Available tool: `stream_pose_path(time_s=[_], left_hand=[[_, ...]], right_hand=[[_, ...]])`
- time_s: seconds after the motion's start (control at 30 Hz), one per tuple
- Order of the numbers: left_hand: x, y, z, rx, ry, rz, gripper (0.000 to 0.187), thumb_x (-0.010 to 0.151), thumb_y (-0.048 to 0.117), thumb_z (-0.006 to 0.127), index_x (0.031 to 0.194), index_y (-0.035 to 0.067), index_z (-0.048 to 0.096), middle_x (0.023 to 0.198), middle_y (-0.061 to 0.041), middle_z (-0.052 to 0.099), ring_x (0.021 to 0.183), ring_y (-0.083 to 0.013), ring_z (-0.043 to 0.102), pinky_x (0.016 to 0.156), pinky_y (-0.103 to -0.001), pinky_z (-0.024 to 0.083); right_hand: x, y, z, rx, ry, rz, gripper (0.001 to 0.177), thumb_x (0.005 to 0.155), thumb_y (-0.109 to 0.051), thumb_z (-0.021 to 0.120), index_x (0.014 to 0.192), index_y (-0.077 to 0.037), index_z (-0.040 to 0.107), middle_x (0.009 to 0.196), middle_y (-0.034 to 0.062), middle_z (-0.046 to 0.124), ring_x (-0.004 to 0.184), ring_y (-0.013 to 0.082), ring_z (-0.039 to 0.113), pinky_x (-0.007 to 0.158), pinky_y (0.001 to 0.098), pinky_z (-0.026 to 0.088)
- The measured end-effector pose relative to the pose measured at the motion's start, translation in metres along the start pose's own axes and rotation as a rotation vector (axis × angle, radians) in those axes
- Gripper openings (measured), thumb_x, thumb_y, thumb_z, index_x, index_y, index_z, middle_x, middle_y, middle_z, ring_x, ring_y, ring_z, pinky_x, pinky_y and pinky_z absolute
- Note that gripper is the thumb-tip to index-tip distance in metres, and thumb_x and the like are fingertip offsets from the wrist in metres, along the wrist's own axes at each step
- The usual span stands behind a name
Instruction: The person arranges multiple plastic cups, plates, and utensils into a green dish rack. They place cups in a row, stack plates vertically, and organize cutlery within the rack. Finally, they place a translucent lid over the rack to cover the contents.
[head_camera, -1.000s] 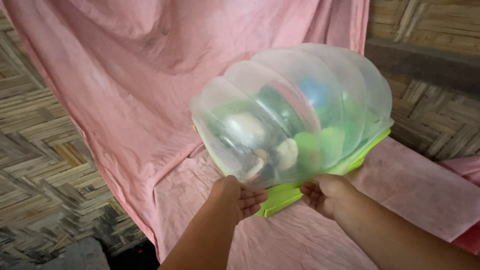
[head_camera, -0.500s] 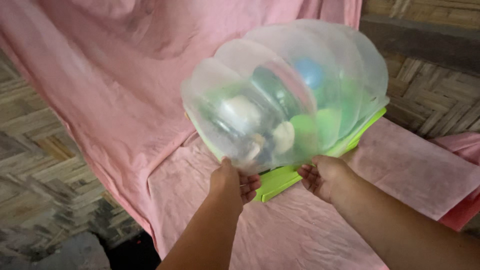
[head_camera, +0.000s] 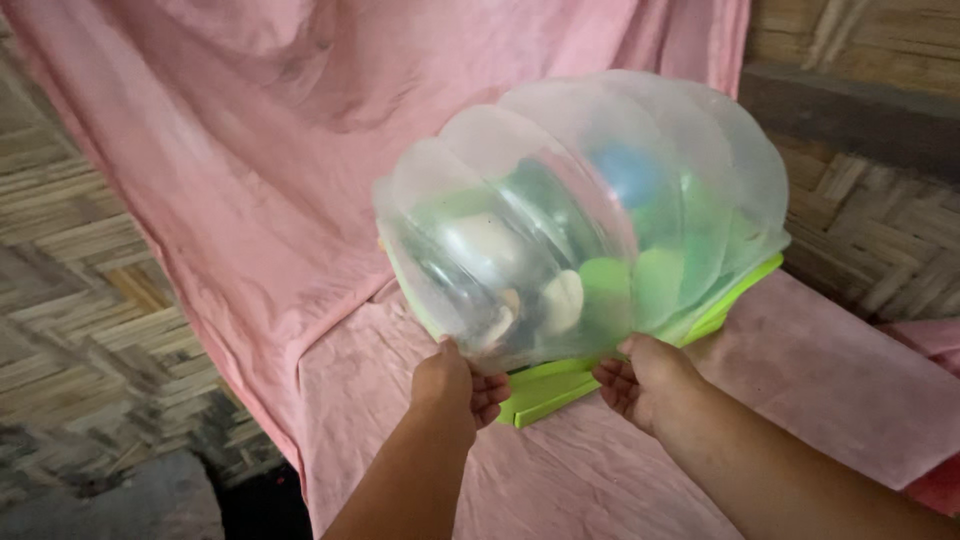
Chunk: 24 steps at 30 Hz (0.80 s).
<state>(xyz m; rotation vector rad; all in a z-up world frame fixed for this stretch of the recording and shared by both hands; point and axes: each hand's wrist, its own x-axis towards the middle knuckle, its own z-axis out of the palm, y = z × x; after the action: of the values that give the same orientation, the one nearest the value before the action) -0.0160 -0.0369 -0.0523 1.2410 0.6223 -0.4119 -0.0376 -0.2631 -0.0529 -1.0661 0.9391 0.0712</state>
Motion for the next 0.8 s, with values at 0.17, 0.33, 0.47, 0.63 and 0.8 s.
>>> stream_pose_path(time_s=[0.17,0.33,0.47,0.63,0.8], left_hand=[[-0.003,0.001,0.001,0.007,0.081,0.015,0.058,0.107,0.052,0.031,0.101,0.002,0.060,0.082,-0.017,0.069,0.067,-0.0275,0.064,0.066,-0.043,0.051],[-0.007,0.000,0.003,-0.041,0.141,0.018,0.052,0.108,0.049,0.035,0.101,0.002,0.057,0.079,-0.017,0.069,0.062,-0.0281,0.064,0.062,-0.043,0.050],[-0.005,-0.003,0.003,-0.051,0.164,0.028,0.047,0.108,0.046,0.039,0.101,0.004,0.057,0.077,-0.016,0.068,0.059,-0.0271,0.063,0.059,-0.042,0.047],[-0.005,-0.009,0.007,0.036,0.235,0.062,0.046,0.108,0.040,0.043,0.096,0.001,0.063,0.072,-0.014,0.069,0.054,-0.0241,0.062,0.057,-0.041,0.049],[-0.006,-0.014,0.013,0.013,0.285,0.081,0.037,0.107,0.033,0.046,0.094,0.002,0.062,0.071,-0.014,0.070,0.053,-0.0239,0.060,0.055,-0.039,0.050]], right_hand=[[0.030,-0.005,-0.011,-0.049,-0.017,0.008,0.024,0.104,-0.021,0.048,0.119,-0.003,0.056,0.095,0.0132,0.064,0.082,0.0259,0.066,0.068,0.0383,0.055],[0.050,-0.013,-0.014,-0.078,-0.059,0.000,0.028,0.105,-0.027,0.043,0.120,-0.007,0.056,0.097,0.0137,0.064,0.079,0.0257,0.065,0.066,0.0409,0.052],[0.056,-0.018,-0.018,-0.104,-0.053,-0.019,0.026,0.105,-0.026,0.044,0.117,-0.007,0.057,0.094,0.0139,0.065,0.076,0.0248,0.063,0.063,0.0399,0.051],[0.063,-0.027,-0.023,-0.145,-0.067,-0.038,0.024,0.104,-0.023,0.046,0.114,-0.007,0.059,0.090,0.0141,0.066,0.072,0.0236,0.062,0.060,0.0386,0.050],[0.073,-0.032,-0.028,-0.188,-0.080,-0.049,0.022,0.103,-0.021,0.048,0.111,-0.007,0.061,0.087,0.0143,0.067,0.068,0.0224,0.060,0.057,0.0373,0.048]])
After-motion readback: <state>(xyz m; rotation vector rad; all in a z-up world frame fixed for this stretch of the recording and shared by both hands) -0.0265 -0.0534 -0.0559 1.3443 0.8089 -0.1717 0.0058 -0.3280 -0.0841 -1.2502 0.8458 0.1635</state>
